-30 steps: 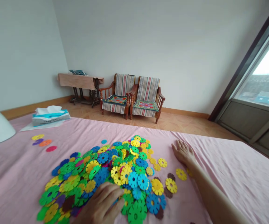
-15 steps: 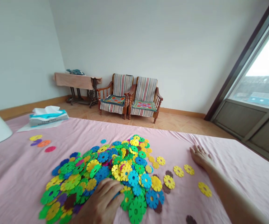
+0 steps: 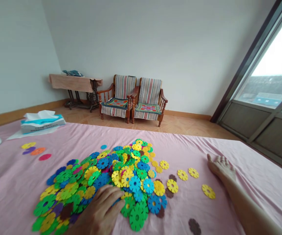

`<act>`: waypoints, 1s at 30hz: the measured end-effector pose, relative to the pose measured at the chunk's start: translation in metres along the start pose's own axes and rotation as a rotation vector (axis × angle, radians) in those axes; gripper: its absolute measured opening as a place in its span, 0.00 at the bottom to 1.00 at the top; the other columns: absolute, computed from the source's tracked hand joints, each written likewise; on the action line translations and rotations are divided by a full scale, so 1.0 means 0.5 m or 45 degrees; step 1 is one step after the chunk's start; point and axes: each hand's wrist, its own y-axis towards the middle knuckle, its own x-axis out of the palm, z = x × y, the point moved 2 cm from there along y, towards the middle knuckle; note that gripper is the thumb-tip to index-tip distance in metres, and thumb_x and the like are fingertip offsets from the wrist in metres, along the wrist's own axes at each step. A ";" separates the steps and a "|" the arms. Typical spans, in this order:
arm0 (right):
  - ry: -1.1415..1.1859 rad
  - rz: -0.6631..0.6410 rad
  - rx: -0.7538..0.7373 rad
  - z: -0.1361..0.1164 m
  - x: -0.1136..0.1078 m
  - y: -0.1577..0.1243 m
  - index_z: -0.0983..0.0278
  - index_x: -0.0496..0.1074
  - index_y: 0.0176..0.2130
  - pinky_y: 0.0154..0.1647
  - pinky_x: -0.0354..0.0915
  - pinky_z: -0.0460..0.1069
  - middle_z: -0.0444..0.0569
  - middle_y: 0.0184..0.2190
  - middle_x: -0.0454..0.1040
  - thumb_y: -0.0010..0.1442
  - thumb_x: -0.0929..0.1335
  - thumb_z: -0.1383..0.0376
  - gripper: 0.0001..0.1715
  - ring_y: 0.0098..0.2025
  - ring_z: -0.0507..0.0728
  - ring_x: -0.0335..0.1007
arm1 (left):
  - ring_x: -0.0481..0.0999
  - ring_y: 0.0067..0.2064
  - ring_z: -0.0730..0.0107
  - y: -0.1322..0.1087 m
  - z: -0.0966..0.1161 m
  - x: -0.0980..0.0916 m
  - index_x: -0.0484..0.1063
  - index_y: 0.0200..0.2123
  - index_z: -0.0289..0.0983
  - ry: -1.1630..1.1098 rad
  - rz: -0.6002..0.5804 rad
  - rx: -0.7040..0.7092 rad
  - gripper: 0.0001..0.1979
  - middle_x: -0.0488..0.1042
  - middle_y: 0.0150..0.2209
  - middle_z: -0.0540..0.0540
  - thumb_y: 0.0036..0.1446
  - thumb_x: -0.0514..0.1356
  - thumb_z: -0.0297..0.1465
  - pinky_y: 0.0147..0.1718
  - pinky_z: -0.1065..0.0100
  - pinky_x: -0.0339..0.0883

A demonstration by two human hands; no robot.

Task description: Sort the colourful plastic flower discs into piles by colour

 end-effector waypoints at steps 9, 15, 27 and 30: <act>0.197 -0.105 -0.252 -0.055 -0.065 -0.050 0.70 0.69 0.52 0.53 0.60 0.62 0.65 0.53 0.70 0.58 0.58 0.49 0.35 0.55 0.70 0.64 | 0.68 0.49 0.68 -0.005 0.001 0.006 0.72 0.45 0.39 -0.029 -0.023 0.034 0.22 0.74 0.44 0.49 0.53 0.48 0.15 0.53 0.65 0.59; 0.302 -0.426 -0.809 -0.124 -0.097 -0.170 0.65 0.71 0.38 0.40 0.65 0.50 0.54 0.39 0.74 0.46 0.70 0.49 0.26 0.39 0.59 0.71 | 0.69 0.47 0.67 0.004 0.004 0.004 0.71 0.45 0.39 -0.057 -0.029 0.015 0.23 0.74 0.43 0.50 0.52 0.48 0.15 0.52 0.64 0.58; 0.217 -0.636 -1.098 -0.228 -0.121 -0.290 0.63 0.67 0.35 0.35 0.59 0.46 0.47 0.35 0.68 0.43 0.71 0.65 0.17 0.36 0.55 0.65 | 0.69 0.48 0.65 0.005 0.006 0.001 0.71 0.44 0.39 -0.183 -0.085 -0.032 0.18 0.74 0.44 0.48 0.58 0.49 0.17 0.52 0.61 0.60; 0.142 -0.615 -1.087 -0.230 -0.123 -0.282 0.63 0.64 0.30 0.30 0.55 0.46 0.45 0.29 0.67 0.43 0.71 0.64 0.14 0.32 0.54 0.62 | 0.68 0.49 0.65 0.001 0.005 0.005 0.70 0.46 0.39 -0.222 -0.140 -0.052 0.17 0.73 0.45 0.47 0.58 0.50 0.18 0.53 0.59 0.60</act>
